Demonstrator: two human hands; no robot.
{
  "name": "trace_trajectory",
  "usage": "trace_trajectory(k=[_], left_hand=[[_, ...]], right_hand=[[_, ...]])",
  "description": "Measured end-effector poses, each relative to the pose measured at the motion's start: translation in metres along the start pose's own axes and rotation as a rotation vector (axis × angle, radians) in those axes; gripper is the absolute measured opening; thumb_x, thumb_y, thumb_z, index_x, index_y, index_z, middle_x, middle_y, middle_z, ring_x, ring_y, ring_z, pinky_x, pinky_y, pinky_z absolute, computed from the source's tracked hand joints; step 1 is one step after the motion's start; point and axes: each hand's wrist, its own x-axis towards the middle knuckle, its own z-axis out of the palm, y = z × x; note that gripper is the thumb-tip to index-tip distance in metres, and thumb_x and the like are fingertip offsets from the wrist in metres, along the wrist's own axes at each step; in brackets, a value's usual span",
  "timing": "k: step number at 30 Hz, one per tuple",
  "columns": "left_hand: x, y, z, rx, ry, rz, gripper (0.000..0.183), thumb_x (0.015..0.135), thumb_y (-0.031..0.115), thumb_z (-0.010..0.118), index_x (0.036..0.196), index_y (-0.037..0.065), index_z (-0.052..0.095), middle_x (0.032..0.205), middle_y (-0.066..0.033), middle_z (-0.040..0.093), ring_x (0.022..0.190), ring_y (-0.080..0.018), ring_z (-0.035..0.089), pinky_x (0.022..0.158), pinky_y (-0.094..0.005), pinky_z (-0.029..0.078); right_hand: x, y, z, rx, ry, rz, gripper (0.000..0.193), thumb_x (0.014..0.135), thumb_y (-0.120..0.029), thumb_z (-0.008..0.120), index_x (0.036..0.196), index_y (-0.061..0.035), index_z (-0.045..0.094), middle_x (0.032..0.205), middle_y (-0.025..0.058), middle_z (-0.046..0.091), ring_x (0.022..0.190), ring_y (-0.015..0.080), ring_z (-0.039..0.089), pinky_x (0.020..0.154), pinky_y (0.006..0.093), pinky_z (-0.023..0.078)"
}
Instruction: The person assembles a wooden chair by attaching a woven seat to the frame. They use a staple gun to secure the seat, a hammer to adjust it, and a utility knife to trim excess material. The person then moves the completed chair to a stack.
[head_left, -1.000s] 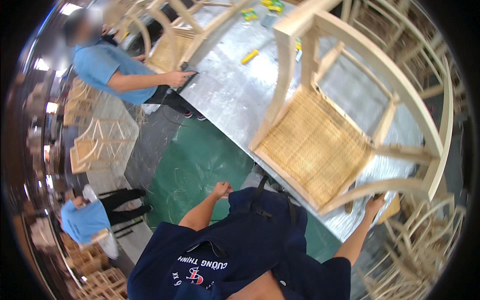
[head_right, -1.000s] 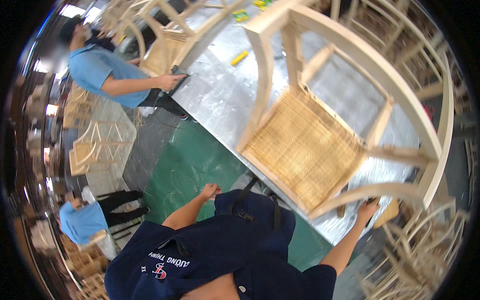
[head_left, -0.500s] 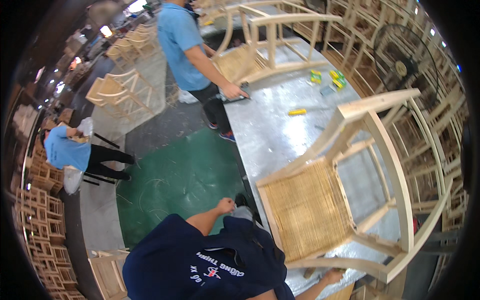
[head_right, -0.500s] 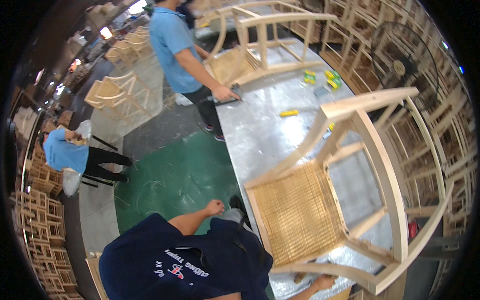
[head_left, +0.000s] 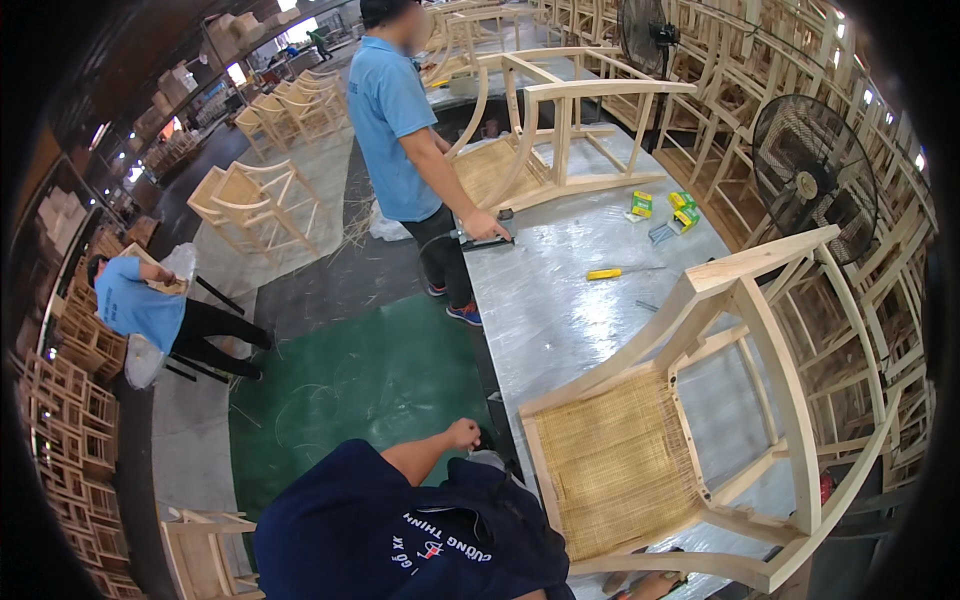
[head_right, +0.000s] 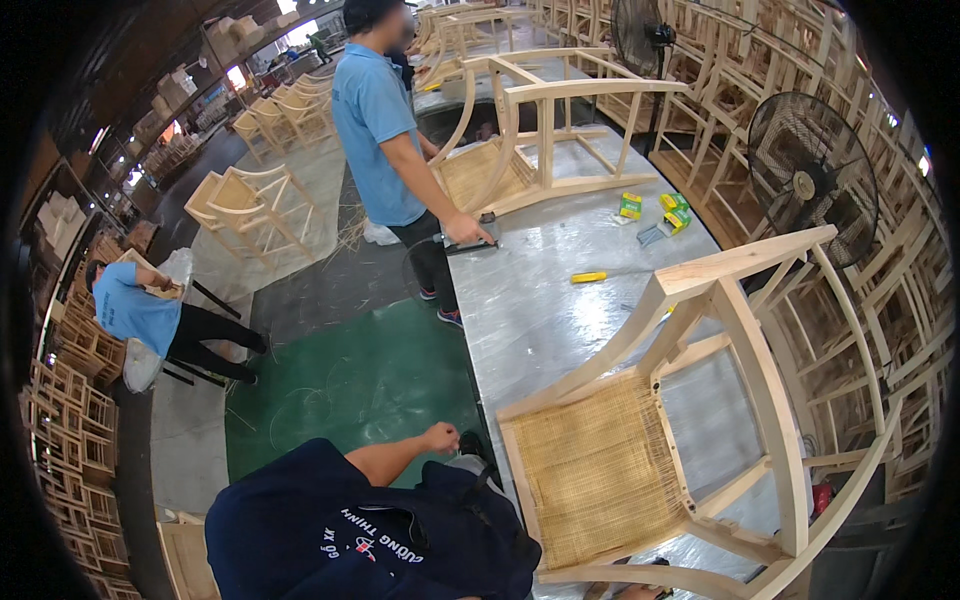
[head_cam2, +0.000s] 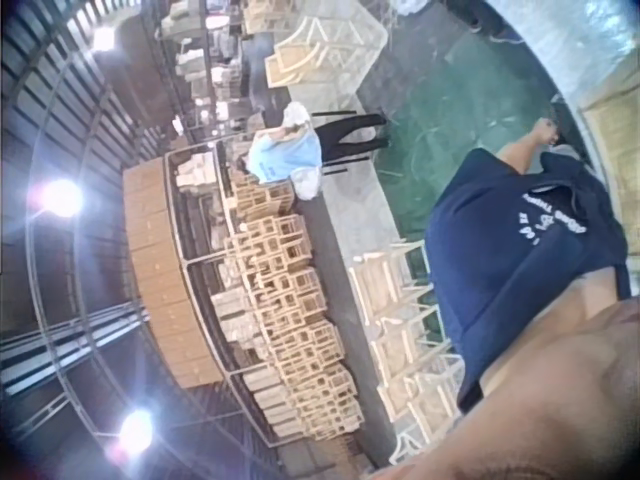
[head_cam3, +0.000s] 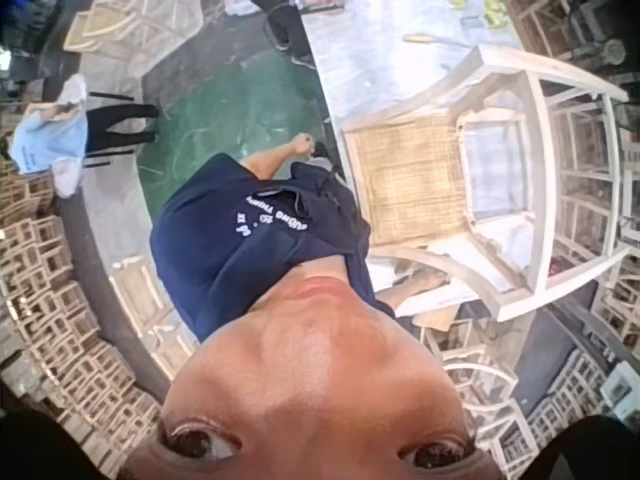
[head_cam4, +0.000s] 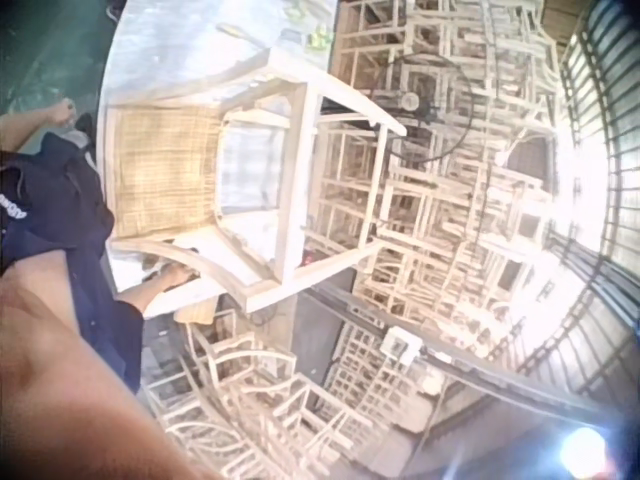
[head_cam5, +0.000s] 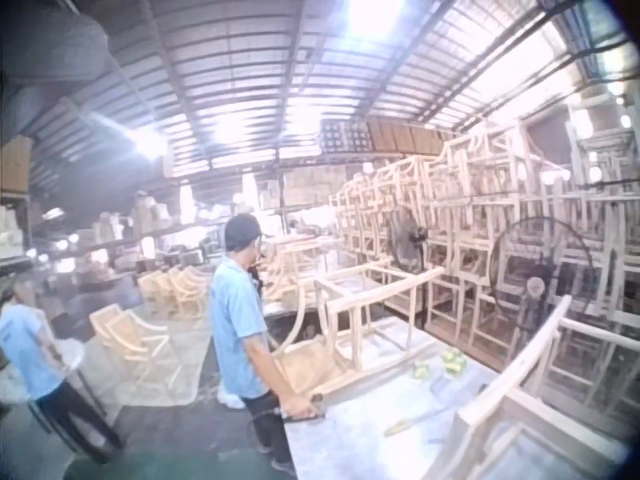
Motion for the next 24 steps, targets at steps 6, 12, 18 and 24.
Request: trace_trajectory(k=[6,12,18,24], left_hand=[[-0.012,-0.027,0.010,0.249,0.056,0.092,0.019,0.081,0.024,0.058,0.086,0.010,0.070,0.075,-0.0116,0.070,0.058,-0.0223,0.067,0.055,-0.0355,0.055],[-0.009,-0.022,0.010,0.270,-0.087,-0.030,0.018,0.084,0.025,0.056,0.081,0.010,0.067,0.068,-0.0099,0.067,0.052,-0.0210,0.064,0.048,-0.0341,0.052],[-0.011,-0.013,0.005,0.111,-0.073,0.051,0.021,0.086,0.027,0.056,0.081,0.009,0.066,0.068,-0.0083,0.067,0.052,-0.0221,0.063,0.049,-0.0354,0.052],[-0.014,-0.036,0.009,0.212,0.010,0.208,0.021,0.083,0.025,0.059,0.084,0.007,0.069,0.077,-0.0083,0.071,0.071,-0.0236,0.069,0.066,-0.0394,0.054]], right_hand=[[-0.027,0.004,-0.005,0.330,-0.114,-0.008,0.066,0.089,-0.040,0.065,0.138,-0.0011,0.042,0.142,0.0199,0.043,0.131,0.0379,0.038,0.111,0.0441,0.028],[-0.032,-0.038,-0.020,0.763,0.000,0.134,0.060,0.090,-0.042,0.064,0.131,-0.0027,0.043,0.123,0.0191,0.049,0.115,0.0343,0.045,0.102,0.0431,0.034],[-0.015,-0.053,-0.051,1.714,-0.208,0.312,0.061,0.084,-0.054,0.066,0.126,-0.0122,0.050,0.115,0.0197,0.060,0.107,0.0284,0.058,0.099,0.0407,0.043],[-0.015,-0.125,-0.040,1.140,0.080,0.190,0.062,0.088,-0.053,0.060,0.130,-0.0089,0.046,0.120,0.0217,0.057,0.111,0.0309,0.056,0.099,0.0429,0.043]])
